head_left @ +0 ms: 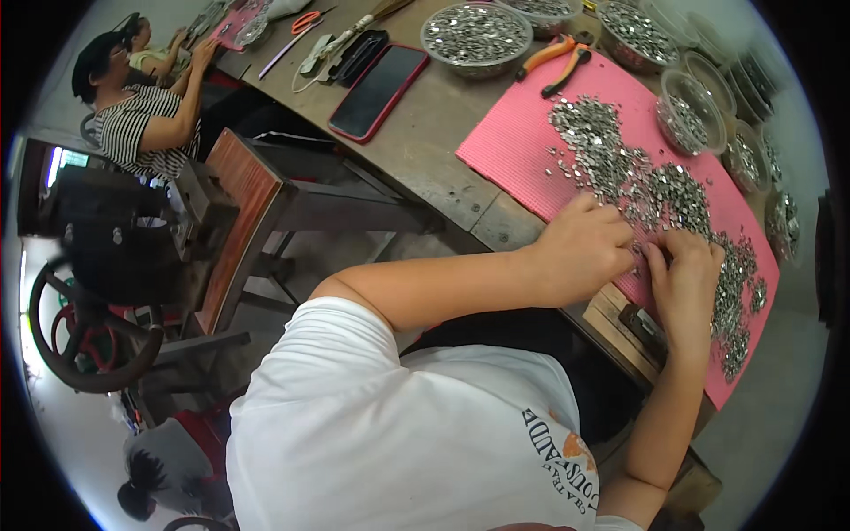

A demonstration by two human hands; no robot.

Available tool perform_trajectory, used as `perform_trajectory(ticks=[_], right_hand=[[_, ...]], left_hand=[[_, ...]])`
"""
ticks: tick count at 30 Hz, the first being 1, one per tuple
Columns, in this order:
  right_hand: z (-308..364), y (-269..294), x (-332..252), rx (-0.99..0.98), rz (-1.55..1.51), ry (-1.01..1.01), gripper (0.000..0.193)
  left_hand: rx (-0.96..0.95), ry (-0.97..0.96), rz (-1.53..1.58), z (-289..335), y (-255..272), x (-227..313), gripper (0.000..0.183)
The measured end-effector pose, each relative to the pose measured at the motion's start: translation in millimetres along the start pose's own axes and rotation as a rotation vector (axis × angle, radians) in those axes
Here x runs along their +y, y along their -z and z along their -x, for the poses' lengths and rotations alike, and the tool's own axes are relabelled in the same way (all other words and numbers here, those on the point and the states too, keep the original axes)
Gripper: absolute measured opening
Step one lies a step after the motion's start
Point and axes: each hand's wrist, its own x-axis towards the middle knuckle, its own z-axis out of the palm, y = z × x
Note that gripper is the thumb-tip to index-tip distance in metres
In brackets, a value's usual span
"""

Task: The person places small metal components into a holder by hand, inserts the holder into a press machine, and presses it down with the machine lever. The person then removes the holder and places more components into it.

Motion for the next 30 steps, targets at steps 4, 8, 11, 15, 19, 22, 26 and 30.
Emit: perform_trajectory(ticks=[4,8,11,15,19,22,26,30], right_hand=[[1,2,-8,0.011,0.030,-0.012,0.006],[21,0,6,0.029,0.011,-0.063,0.006],[42,10,10,0.104,-0.082,-0.120,0.004],[77,29,18,0.172,-0.350,-0.218,0.005],[121,35,20,0.228,-0.576,-0.420,0.006],[140,29,16,0.305,-0.613,-0.364,0.005],[145,17,9,0.351,-0.504,-0.312,0.010],[145,9,8,0.402,-0.456,-0.264,0.012]], left_hand=[[-0.008,0.054,-0.023,1,8,6,0.004],[-0.087,0.006,-0.062,-3,6,11,0.005],[-0.181,-0.011,-0.139,-6,7,12,0.007],[-0.202,0.052,-0.023,-6,24,8,0.012],[-0.204,0.072,0.172,-12,24,15,0.009],[-0.197,0.028,0.287,-22,14,30,0.009],[-0.252,-0.023,0.376,-32,2,54,0.010],[-0.264,-0.040,0.374,-33,-4,68,0.011]])
